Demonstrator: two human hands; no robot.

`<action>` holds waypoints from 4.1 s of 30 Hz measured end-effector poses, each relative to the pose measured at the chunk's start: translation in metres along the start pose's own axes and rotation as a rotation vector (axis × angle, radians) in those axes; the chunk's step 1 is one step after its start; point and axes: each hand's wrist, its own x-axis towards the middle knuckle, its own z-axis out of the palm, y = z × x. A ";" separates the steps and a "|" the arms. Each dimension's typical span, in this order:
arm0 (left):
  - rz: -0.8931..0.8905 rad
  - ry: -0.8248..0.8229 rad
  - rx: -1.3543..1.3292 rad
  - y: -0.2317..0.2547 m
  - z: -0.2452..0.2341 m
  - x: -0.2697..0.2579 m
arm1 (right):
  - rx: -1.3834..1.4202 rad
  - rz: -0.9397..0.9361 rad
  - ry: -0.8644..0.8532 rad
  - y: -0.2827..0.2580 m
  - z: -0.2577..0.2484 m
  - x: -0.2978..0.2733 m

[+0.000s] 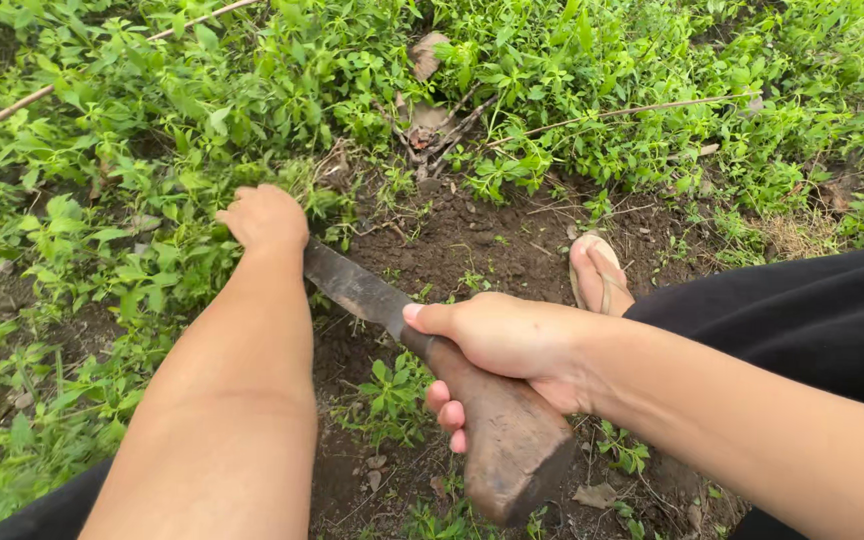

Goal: The person uses a machete to cut and remove weeds from a garden bed. They repeatedly grasp clumps of weeds with one hand and slice near the base with the other, clearing small patches of soil.

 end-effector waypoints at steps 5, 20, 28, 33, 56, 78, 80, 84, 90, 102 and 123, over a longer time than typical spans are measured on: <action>0.053 -0.218 0.223 -0.011 0.005 0.011 | -0.079 -0.012 0.013 -0.012 0.002 0.004; 0.126 -0.346 0.219 -0.023 -0.003 0.034 | -0.469 -0.090 0.141 -0.004 -0.013 0.048; 0.073 -0.412 0.198 -0.034 -0.032 0.044 | -1.271 -0.622 0.570 0.032 -0.028 0.099; 0.122 -0.541 0.190 -0.061 -0.025 0.063 | -1.502 -0.656 0.722 0.035 -0.034 0.080; 0.382 -0.116 0.107 0.035 -0.023 -0.005 | -0.274 -0.001 0.240 0.026 -0.030 -0.051; 0.230 -0.366 0.205 0.008 0.012 0.024 | -0.170 -0.030 0.145 0.033 0.015 0.032; 0.256 -0.350 0.216 0.010 0.010 0.020 | -0.211 -0.023 0.171 0.030 0.014 0.040; 0.193 -0.316 0.182 0.017 -0.001 0.016 | -0.435 -0.103 0.244 0.024 0.004 0.054; 0.221 -0.364 0.199 0.024 -0.017 0.021 | -1.342 -0.574 0.702 0.042 -0.018 0.073; 0.249 -0.478 -0.022 -0.004 -0.008 0.030 | -0.401 -0.034 0.272 0.021 -0.019 -0.037; 0.375 -0.163 0.308 0.047 0.013 0.014 | -0.129 -0.026 0.218 0.050 0.020 0.006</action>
